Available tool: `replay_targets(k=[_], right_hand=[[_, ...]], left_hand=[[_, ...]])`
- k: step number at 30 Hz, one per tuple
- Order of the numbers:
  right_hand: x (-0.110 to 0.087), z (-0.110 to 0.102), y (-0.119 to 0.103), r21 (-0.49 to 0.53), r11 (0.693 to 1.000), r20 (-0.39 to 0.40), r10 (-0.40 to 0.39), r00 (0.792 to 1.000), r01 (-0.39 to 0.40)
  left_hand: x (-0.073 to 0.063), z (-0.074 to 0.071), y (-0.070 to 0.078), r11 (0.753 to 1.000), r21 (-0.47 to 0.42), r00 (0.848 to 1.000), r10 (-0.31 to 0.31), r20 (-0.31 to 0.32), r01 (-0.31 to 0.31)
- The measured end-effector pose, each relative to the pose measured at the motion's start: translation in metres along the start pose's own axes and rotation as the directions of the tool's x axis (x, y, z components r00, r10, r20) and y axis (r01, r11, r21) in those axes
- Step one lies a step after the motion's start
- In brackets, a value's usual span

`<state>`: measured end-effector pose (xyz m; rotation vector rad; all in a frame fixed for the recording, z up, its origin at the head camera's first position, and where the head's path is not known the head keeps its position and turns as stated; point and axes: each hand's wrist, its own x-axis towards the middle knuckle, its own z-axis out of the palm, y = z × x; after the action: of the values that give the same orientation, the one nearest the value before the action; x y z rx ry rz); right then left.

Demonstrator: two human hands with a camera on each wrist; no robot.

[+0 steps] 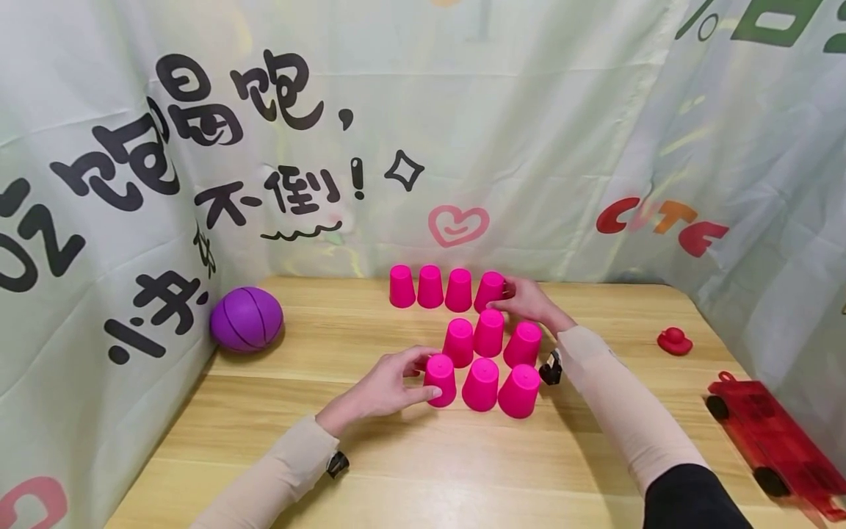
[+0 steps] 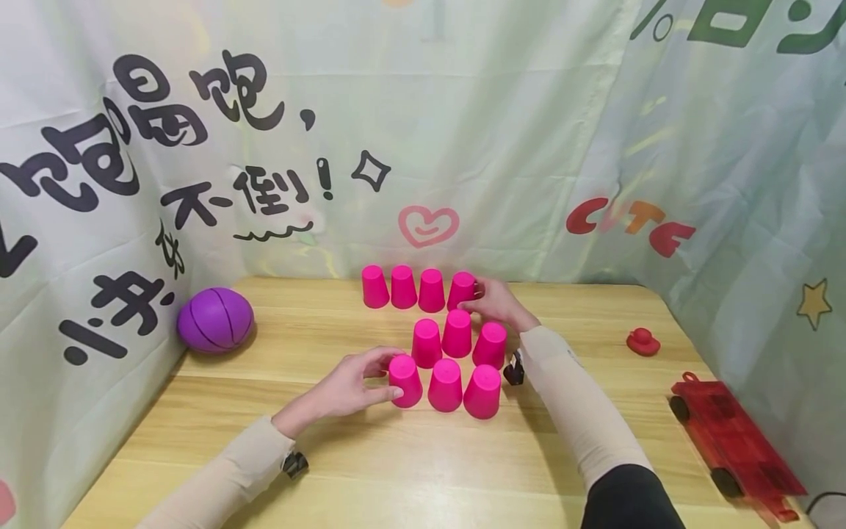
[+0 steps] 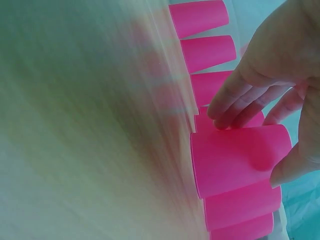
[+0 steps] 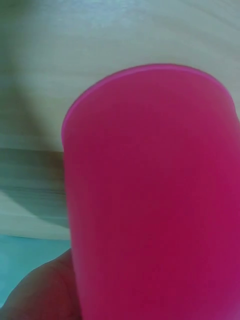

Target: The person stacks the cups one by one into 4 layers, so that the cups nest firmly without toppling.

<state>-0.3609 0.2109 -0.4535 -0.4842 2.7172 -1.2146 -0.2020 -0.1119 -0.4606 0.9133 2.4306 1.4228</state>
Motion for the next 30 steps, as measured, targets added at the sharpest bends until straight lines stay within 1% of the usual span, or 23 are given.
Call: replay_targets(k=[9,14,16,21,25,30], right_hand=[[0.0006,0.0007,-0.0001,-0.019,1.000,-0.010,-0.020,1.000,0.019],[-0.0008,-0.0003,-0.0020,-0.004,1.000,0.004,-0.002,1.000,0.002],[-0.0007,-0.0005,-0.0018,-0.005,1.000,0.004,-0.008,1.000,0.008],[-0.0008,-0.0001,-0.0011,-0.018,1.000,-0.003,-0.019,1.000,0.019],[-0.0019,0.0003,-0.0006,-0.004,1.000,0.009,0.006,1.000,-0.006],[-0.0012,0.0003,-0.0006,-0.014,1.000,0.004,-0.007,1.000,0.007]], left_hand=[[0.0006,-0.0002,0.0003,1.000,0.022,1.000,0.001,-0.005,-0.001],[0.0009,-0.0006,0.0014,1.000,0.027,1.000,-0.010,-0.004,0.010],[0.0011,-0.0004,0.0010,0.999,0.030,1.000,-0.018,-0.004,0.018],[0.0013,0.0003,0.0019,1.000,0.026,1.000,-0.010,-0.008,0.010],[0.0012,0.0013,0.0017,1.000,0.027,1.000,-0.001,-0.009,0.001],[0.0018,0.0015,0.0010,0.999,0.041,1.000,-0.011,-0.008,0.012]])
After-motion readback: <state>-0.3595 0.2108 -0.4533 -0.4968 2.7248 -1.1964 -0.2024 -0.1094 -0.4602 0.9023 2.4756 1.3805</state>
